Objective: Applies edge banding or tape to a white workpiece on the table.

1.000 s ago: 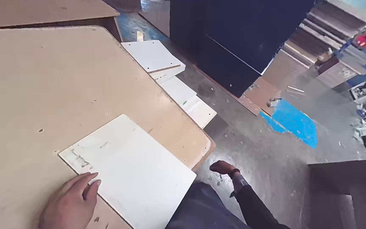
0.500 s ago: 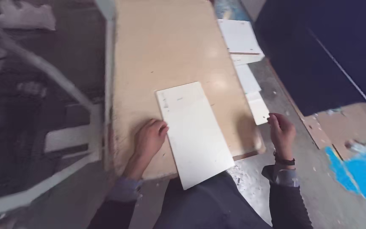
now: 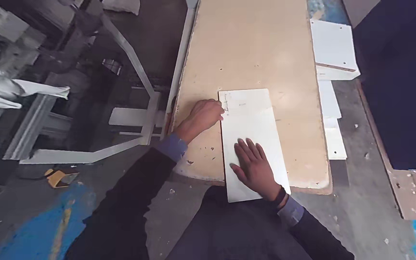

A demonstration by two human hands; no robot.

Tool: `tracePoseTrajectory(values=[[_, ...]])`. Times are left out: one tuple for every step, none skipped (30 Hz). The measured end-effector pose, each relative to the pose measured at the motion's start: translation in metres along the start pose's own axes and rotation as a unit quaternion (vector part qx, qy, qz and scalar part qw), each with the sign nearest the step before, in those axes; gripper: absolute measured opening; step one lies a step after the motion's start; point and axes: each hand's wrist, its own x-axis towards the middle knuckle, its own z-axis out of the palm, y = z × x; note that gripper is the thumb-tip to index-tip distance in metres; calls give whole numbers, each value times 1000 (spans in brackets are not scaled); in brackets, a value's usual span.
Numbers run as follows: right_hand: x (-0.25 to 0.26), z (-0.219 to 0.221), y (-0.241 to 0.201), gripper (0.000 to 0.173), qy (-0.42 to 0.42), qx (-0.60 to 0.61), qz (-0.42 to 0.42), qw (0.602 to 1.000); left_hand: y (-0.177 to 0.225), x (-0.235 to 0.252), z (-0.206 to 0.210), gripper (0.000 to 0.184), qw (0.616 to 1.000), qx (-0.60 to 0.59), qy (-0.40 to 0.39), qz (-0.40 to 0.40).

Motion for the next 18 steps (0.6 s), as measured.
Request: tracePoseTrajectory(values=[[-1,-2,3,69,-5,6,-6,1000,2,3,-7,24,999,11,-35,-9],[-1,-3,6,69,-12,9,-12,1000,4,6,-13,25,998,21,-60,-17],[-1,-5,9,69,-18,9,-18,1000,7,7,-19,26,996,31,-79,-25],[-1,-6,11,69,-21,12,-23,999,10,9,-23,27,994,43,-93,-31],[-1,-7,13,69,-23,17,-28,999,13,10,-26,27,992,55,-105,-35],[-2,-7,15,68,-26,23,-34,999,15,11,-27,27,991,67,-113,-37],[-2,-9,19,67,-30,30,-42,998,16,13,-27,26,989,80,-117,-36],[-3,-12,23,66,-34,37,-53,997,17,13,-26,27,989,86,-117,-36],[-4,-15,30,65,-39,46,-66,996,18,12,-26,29,988,88,-119,-37],[-6,-18,37,64,-44,56,-81,994,20,10,-25,34,987,86,-129,-37],[-7,-22,45,63,-52,64,-99,992,22,8,-25,36,986,82,-142,-38],[-7,-25,53,61,-59,70,-115,989,26,4,-26,35,983,79,-163,-40],[-8,-29,61,60,-64,74,-130,987,31,0,-26,31,980,75,-179,-41],[-8,-32,67,59,-71,75,-143,984,38,-4,-26,27,978,72,-192,-47],[-7,-34,71,58,-76,75,-154,982,46,-8,-26,21,976,75,-199,-51],[-7,-36,74,58,-81,76,-161,981,54,-12,-24,16,975,80,-199,-56],[-6,-38,75,57,-86,75,-166,979,59,-15,-23,14,975,84,-197,-58],[-6,-39,76,57,-89,76,-170,978,62,-16,-23,15,974,87,-201,-64]])
